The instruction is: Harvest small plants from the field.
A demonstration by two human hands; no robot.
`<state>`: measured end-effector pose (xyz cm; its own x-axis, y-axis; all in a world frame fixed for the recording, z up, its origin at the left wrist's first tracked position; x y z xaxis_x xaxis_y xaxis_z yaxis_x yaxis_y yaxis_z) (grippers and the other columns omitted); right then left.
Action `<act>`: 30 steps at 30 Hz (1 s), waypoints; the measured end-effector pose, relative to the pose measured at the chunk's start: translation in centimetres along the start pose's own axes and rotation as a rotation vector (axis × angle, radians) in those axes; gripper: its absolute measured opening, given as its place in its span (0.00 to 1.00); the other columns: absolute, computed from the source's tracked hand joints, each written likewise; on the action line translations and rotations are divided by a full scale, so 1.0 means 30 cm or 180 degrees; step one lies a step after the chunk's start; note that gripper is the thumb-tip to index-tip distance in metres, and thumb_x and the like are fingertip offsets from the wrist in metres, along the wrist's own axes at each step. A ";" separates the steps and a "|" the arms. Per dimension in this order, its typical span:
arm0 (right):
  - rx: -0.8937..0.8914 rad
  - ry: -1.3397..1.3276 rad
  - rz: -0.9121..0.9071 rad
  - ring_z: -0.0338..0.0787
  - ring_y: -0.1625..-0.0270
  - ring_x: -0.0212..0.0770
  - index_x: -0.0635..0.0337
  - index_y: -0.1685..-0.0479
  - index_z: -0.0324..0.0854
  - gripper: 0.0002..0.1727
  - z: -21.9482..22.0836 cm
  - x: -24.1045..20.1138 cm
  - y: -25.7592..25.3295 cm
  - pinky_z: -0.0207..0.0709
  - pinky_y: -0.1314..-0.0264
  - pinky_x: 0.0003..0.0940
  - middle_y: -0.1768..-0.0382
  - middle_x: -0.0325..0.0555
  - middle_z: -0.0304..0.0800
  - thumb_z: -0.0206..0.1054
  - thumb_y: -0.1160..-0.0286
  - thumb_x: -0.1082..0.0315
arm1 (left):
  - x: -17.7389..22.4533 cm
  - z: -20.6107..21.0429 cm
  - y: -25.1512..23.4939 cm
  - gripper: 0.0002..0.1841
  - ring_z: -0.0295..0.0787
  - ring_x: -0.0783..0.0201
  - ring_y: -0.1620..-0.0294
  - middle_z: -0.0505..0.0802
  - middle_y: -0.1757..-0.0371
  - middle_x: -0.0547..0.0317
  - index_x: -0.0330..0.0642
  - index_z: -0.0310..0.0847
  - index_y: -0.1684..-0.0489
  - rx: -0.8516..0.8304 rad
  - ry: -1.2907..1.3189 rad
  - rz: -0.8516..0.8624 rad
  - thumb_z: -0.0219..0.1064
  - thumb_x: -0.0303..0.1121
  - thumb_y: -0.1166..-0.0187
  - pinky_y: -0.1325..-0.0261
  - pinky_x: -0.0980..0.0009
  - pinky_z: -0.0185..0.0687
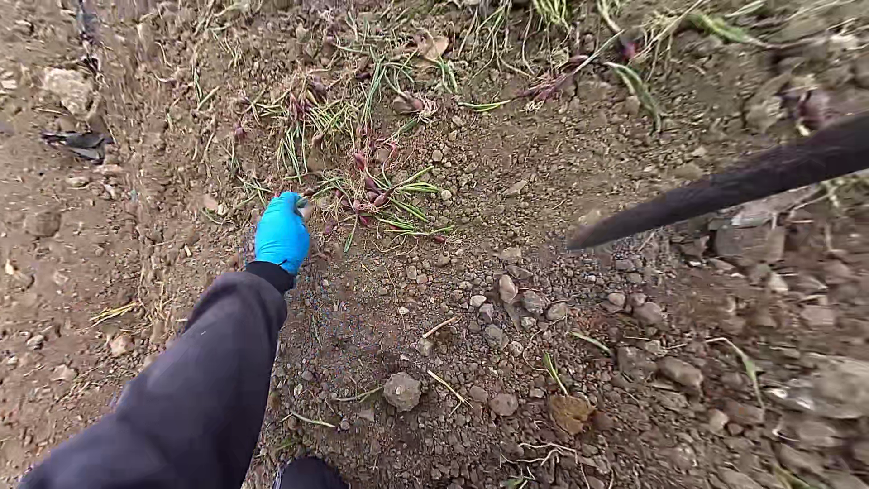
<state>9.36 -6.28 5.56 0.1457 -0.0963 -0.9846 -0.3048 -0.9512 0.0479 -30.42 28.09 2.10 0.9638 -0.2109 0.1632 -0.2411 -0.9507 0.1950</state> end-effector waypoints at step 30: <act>0.0549 0.2248 0.0551 0.86 0.66 0.59 0.64 0.67 0.81 0.26 0.341 0.050 -0.290 0.73 0.64 0.62 0.74 0.56 0.83 0.65 0.18 0.45 | 0.371 0.292 0.076 0.12 0.88 0.43 0.37 0.88 0.36 0.43 0.44 0.92 0.45 -0.1329 -0.0878 0.1488 0.70 0.39 0.18 0.38 0.37 0.85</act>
<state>2.59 4.85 1.94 0.6344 -0.4610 -0.6205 -0.5130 -0.8515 0.1082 -19.23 21.59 -4.11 0.7282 -0.6807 0.0795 -0.6093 -0.5900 0.5297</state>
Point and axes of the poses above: each hand's wrist, its own y-axis away from the middle knuckle, its own z-axis out of the palm, x = y × z, the point moved 3 cm from there along -y, towards the middle knuckle
